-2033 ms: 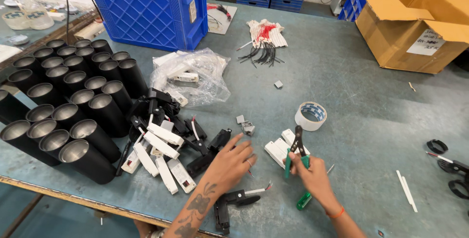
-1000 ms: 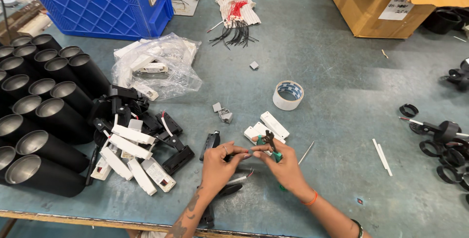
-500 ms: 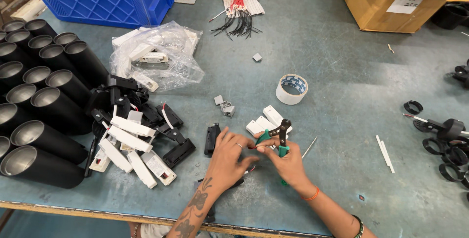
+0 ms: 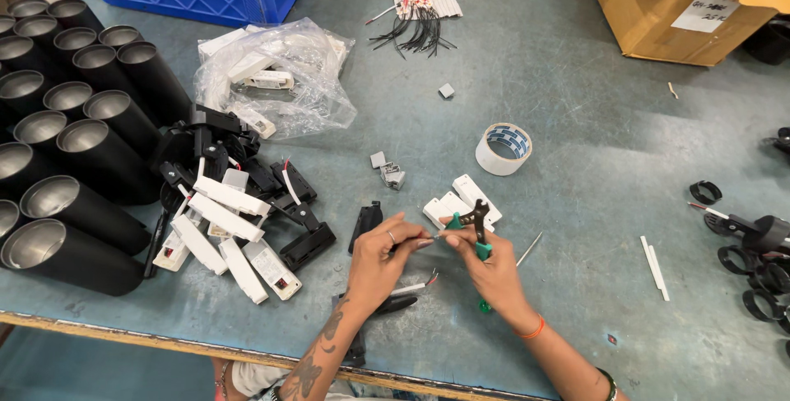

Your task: The person assembles small electrical components on a workbench. They insert a white plastic piece into a black housing, strip wire ends with pliers, and use a screwdriver to tighten screws on white rectangular modules. The person handles multiple similar units one at a time.

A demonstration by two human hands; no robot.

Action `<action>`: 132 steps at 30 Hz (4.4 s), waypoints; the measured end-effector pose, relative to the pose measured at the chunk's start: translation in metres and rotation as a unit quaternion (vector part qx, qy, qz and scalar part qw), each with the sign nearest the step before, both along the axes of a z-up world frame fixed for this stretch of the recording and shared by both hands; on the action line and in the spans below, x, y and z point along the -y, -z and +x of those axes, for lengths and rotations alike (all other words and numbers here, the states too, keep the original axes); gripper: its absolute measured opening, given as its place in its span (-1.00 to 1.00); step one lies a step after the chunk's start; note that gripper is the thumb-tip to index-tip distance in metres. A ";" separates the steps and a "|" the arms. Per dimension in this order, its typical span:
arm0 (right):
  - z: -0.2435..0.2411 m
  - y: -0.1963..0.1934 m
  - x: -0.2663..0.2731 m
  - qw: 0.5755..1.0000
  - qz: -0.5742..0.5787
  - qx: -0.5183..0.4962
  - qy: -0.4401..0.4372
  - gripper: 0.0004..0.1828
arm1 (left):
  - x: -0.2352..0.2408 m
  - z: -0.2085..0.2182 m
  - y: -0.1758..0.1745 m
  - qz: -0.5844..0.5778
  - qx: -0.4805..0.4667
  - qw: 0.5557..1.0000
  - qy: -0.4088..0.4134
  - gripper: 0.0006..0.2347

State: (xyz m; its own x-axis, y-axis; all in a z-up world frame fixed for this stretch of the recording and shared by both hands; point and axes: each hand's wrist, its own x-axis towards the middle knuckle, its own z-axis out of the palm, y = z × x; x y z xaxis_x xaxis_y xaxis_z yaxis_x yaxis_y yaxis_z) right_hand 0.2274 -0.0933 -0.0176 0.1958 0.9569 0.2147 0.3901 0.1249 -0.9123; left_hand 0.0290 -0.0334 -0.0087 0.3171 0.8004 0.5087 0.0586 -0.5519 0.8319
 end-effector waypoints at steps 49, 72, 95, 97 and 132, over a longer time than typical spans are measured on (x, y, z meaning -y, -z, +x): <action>-0.007 -0.010 0.003 0.935 0.119 0.335 -0.019 -0.45 | 0.002 -0.005 -0.001 -0.028 0.071 0.997 0.026 -0.93; -0.002 -0.013 0.009 0.949 0.089 0.301 0.041 -0.91 | 0.000 -0.004 0.003 -0.032 0.089 0.995 0.012 -0.95; -0.008 -0.014 0.005 0.893 0.121 0.433 0.030 -0.47 | 0.007 -0.002 -0.007 0.052 0.023 0.996 -0.066 -0.89; -0.008 -0.014 0.005 0.893 0.118 0.433 0.032 -0.49 | 0.008 -0.002 -0.007 0.052 0.019 0.996 -0.064 -0.89; 0.000 -0.028 0.012 0.908 0.218 0.351 0.074 -0.85 | 0.008 -0.001 -0.011 0.073 0.041 0.994 -0.068 -0.85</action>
